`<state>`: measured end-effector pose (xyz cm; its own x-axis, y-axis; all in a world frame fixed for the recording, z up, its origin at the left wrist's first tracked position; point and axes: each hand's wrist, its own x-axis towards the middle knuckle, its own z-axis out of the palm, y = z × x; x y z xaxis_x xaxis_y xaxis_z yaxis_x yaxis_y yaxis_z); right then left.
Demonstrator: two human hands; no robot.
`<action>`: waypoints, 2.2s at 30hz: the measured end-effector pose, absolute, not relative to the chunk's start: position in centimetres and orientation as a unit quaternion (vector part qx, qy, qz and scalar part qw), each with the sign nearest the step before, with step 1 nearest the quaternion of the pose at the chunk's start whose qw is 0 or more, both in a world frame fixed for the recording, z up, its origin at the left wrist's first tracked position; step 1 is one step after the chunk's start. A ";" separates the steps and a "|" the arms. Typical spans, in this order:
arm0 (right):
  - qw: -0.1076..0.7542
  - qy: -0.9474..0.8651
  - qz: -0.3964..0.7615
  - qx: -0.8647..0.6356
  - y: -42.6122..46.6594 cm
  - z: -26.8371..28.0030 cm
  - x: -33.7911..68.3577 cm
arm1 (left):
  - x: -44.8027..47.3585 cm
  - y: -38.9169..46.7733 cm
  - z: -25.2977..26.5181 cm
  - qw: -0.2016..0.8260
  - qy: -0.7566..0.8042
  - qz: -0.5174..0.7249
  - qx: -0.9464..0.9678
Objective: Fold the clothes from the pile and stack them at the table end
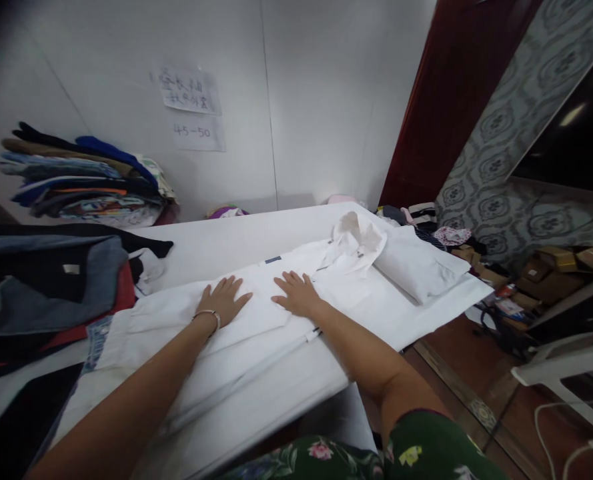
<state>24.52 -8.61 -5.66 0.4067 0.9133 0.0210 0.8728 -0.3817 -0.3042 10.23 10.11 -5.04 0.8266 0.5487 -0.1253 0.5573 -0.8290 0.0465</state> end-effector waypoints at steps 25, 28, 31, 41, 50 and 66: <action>0.127 -0.541 0.075 -0.828 -8.8 -6.1 24.8 | 7.6 11.6 -3.3 0.042 0.422 -0.065 0.903; 0.134 -0.539 0.075 -0.828 -8.8 -6.1 24.8 | 7.4 11.4 -2.9 -0.009 0.421 0.011 0.907; 0.138 -0.541 0.076 -0.826 -8.9 -6.0 24.7 | 7.0 11.8 -2.7 -0.037 0.421 0.050 0.905; 0.140 -0.533 0.080 -0.831 -9.1 -4.8 24.0 | 6.8 13.0 -3.4 0.031 0.433 -0.070 0.898; 0.112 -0.651 0.065 -0.748 -9.6 -5.0 19.5 | 6.9 12.9 -3.3 0.030 0.442 -0.078 0.893; 0.313 -0.560 0.016 -0.767 -11.4 -3.1 26.4 | 8.4 7.0 -5.2 0.008 0.303 -0.046 0.952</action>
<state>26.40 -11.37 -3.07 0.3715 0.8694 0.3258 0.8492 -0.1763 -0.4978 8.41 6.99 -5.23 0.8122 0.5760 -0.0928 0.5774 -0.8164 -0.0133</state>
